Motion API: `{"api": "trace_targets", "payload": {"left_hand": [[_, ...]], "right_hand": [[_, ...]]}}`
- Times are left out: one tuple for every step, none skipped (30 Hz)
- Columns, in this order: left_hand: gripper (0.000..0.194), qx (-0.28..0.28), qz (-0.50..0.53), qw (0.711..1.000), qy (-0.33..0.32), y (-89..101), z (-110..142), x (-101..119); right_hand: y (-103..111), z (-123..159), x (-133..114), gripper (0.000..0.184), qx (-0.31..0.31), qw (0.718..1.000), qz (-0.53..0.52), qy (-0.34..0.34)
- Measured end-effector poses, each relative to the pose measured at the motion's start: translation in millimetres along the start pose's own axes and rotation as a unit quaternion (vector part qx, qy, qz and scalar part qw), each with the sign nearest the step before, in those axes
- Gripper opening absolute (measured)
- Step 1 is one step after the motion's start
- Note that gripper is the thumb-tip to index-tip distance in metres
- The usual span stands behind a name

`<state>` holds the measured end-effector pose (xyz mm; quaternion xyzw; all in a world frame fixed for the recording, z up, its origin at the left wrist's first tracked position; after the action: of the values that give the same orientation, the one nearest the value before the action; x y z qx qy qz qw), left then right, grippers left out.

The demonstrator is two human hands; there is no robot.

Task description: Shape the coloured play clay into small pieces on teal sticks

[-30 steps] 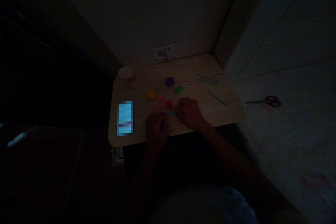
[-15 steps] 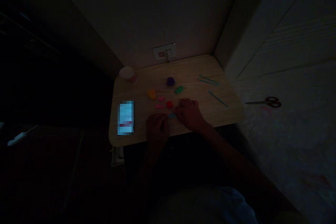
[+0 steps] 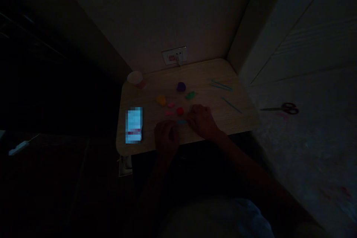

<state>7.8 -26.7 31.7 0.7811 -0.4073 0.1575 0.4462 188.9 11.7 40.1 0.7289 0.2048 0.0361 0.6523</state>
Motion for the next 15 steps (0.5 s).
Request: {"api": "trace_targets", "payload": {"left_hand": [[0.017, 0.005, -0.006, 1.000, 0.002, 0.0, 0.1, -0.3], [0.017, 0.007, -0.010, 1.000, 0.003, -0.4, 0.1, -0.4], [0.017, 0.006, -0.013, 1.000, 0.002, -0.9, -0.1, -0.5], [0.017, 0.001, -0.015, 1.000, 0.001, -1.6, -0.3, -0.4], [0.017, -0.003, -0.014, 1.000, 0.000, -2.3, -0.5, -0.2], [0.017, -0.008, -0.012, 1.000, -0.001, -2.8, -0.8, 0.0], [0.016, -0.012, -0.009, 1.000, -0.001, -3.1, -1.0, 0.1], [0.016, -0.015, -0.007, 1.000, 0.001, -3.2, -1.3, 0.1], [0.016, -0.018, -0.006, 1.000, 0.004, -3.2, -1.6, 0.2], [0.015, -0.020, -0.007, 1.000, 0.006, -3.2, -1.9, 0.3], [0.015, -0.020, -0.008, 1.000, 0.008, -3.0, -2.2, 0.3], [0.015, -0.019, -0.010, 1.000, 0.009, -2.7, -2.4, 0.4], [0.015, -0.020, -0.010, 1.000, 0.009, -2.6, -2.5, 0.5], [0.015, -0.021, -0.008, 1.000, 0.006, -2.5, -2.5, 0.7], [0.015, -0.021, -0.007, 1.000, 0.004, -2.5, -2.2, 0.8]], "right_hand": [[0.0, -0.9, 0.9, 0.039, 0.002, 1.000, -0.002, -0.008], [-0.2, -1.8, 1.5, 0.038, 0.002, 1.000, -0.001, -0.015], [-0.6, -2.6, 1.9, 0.038, 0.001, 1.000, 0.001, -0.019], [-1.1, -3.3, 2.1, 0.038, 0.000, 1.000, 0.005, -0.021], [-1.8, -3.9, 1.9, 0.038, -0.002, 1.000, 0.009, -0.019], [-2.4, -4.3, 1.6, 0.038, -0.003, 1.000, 0.013, -0.017], [-2.9, -4.6, 1.3, 0.038, -0.003, 1.000, 0.017, -0.014], [-3.3, -4.8, 1.1, 0.038, -0.002, 1.000, 0.022, -0.013], [-3.4, -4.9, 0.9, 0.038, -0.001, 1.000, 0.026, -0.012], [-3.5, -5.0, 0.7, 0.038, -0.001, 1.000, 0.030, -0.011], [-3.3, -5.1, 0.6, 0.037, -0.002, 0.999, 0.032, -0.010], [-3.0, -5.1, 0.7, 0.037, -0.003, 0.999, 0.033, -0.011], [-2.4, -5.0, 0.8, 0.037, -0.005, 0.999, 0.031, -0.013], [-1.7, -4.9, 1.0, 0.038, -0.005, 1.000, 0.026, -0.015], [-0.9, -4.6, 1.1, 0.038, -0.005, 1.000, 0.019, -0.016]]}}
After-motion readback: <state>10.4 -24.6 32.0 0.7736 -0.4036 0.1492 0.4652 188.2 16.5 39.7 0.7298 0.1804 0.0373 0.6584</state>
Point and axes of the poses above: each hand's wrist, its own z-axis away from the middle knuckle, its own y-axis out of the back of the hand, x = y × z, the point moved 3 cm from there along -z, towards the middle knuckle, and after that the axes turned 11 degrees about z, right-handed, at the moved point
